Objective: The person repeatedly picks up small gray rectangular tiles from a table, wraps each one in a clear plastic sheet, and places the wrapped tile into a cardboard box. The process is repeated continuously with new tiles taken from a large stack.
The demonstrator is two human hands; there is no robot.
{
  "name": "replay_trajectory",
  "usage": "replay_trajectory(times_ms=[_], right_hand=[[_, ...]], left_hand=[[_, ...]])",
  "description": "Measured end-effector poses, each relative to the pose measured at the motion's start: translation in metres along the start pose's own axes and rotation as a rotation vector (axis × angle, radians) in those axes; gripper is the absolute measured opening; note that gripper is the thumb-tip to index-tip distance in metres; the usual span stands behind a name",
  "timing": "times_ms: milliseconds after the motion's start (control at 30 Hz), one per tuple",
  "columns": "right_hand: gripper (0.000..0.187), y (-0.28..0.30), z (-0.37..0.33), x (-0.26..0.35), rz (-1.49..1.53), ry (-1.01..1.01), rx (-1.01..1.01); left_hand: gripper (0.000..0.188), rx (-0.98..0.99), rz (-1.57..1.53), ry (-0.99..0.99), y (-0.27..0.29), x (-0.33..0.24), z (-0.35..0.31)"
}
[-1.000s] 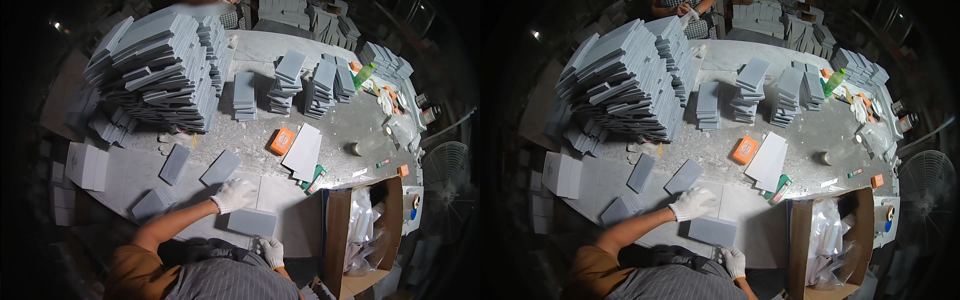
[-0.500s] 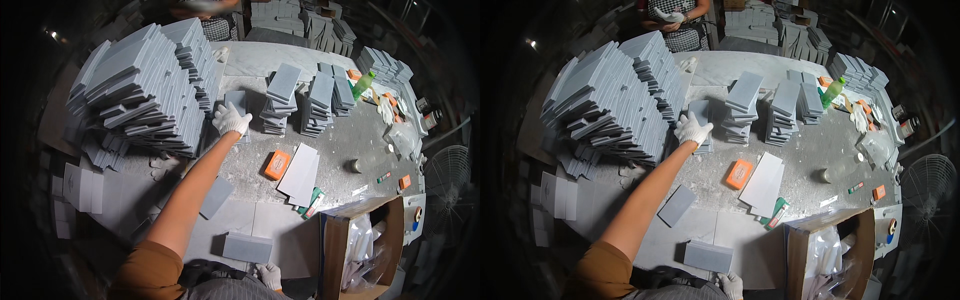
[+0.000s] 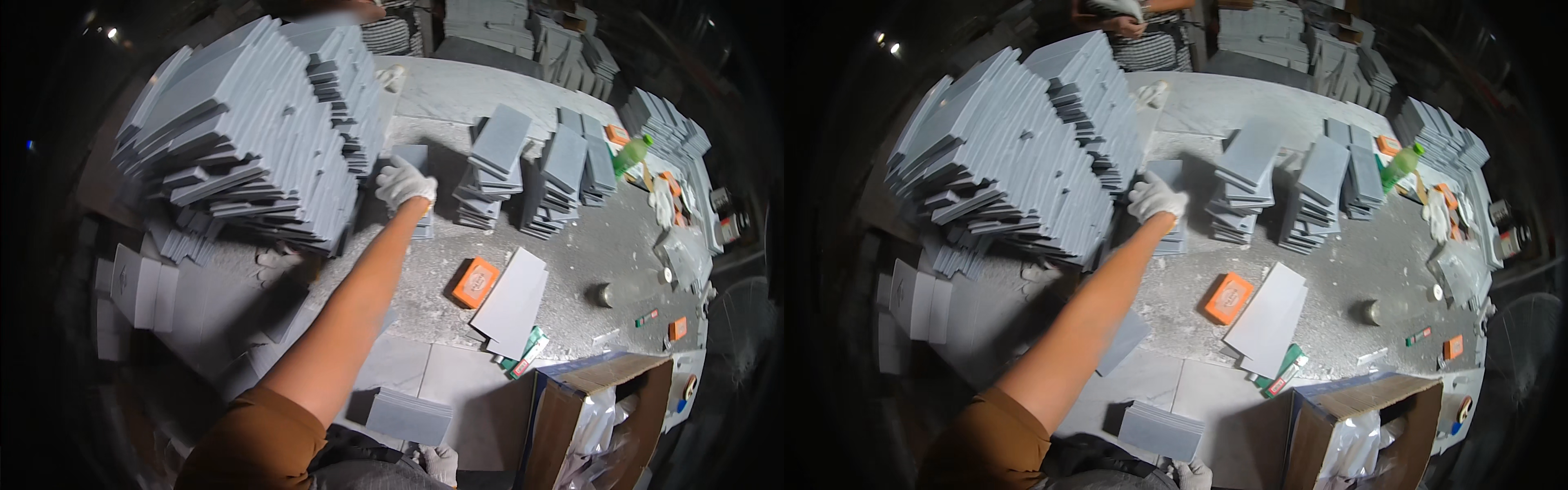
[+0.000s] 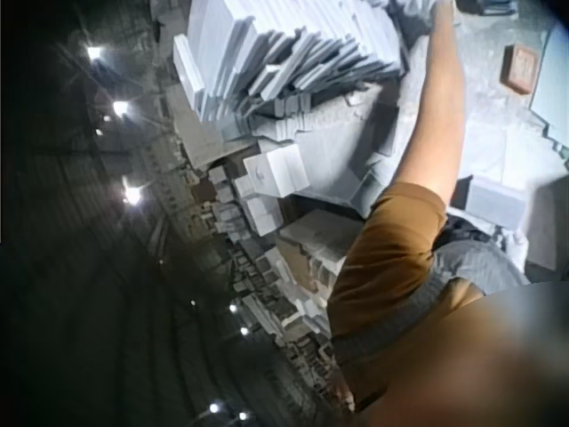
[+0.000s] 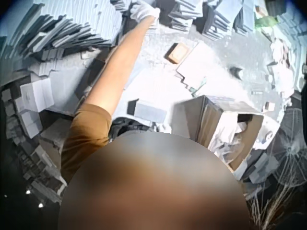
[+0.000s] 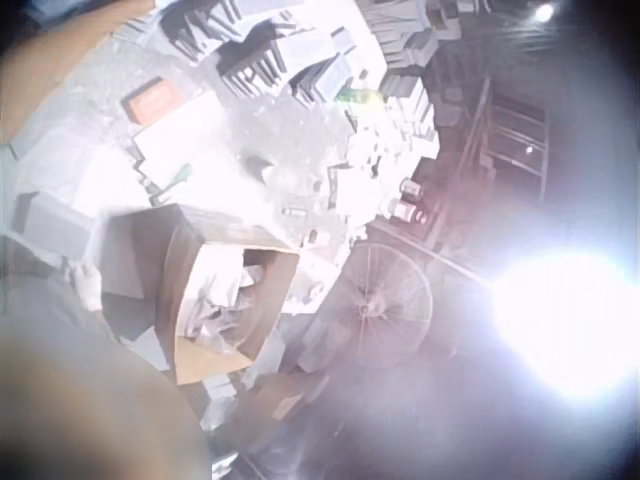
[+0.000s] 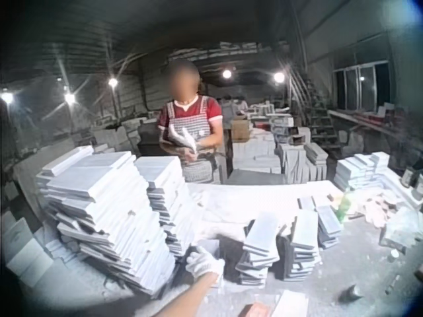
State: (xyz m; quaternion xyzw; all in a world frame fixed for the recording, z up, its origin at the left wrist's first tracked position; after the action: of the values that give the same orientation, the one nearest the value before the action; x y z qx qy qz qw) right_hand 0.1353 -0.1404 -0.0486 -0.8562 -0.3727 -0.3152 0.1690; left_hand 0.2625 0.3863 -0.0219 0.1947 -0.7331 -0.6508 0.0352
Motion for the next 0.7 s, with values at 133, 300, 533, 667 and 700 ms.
replay_trajectory(times_ms=[133,300,533,667,700], right_hand=[[0.01,0.006,0.009,-0.042,0.07,0.008,0.006],[0.007,0.014,0.012,-0.065,0.092,0.038,0.031],[0.011,0.01,0.013,-0.07,0.125,0.093,0.022],[0.011,0.015,0.016,-0.074,0.148,0.095,0.088],[0.011,0.014,0.014,-0.068,0.166,0.087,0.076]], left_hand=[[0.083,0.041,-0.048,0.044,0.001,0.002,0.005],[0.079,0.076,-0.228,0.029,0.018,0.023,-0.003],[0.09,0.19,-0.434,-0.804,0.063,0.152,-0.121],[0.087,0.396,-0.275,-1.142,0.09,0.264,-0.196],[0.086,0.418,-0.188,-1.213,0.089,0.282,-0.212]])
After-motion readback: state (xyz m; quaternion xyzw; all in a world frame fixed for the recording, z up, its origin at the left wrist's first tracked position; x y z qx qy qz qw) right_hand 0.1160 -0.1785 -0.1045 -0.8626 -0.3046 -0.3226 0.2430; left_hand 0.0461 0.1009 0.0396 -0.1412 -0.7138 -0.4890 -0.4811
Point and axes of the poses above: each hand's wrist, its own z-axis towards the middle knuckle, its own y-axis out of the back of the hand, x = y × z, the point moved 3 cm from there along z, towards the middle knuckle, and after that the axes turned 11 degrees about y, right-handed, at the moved point
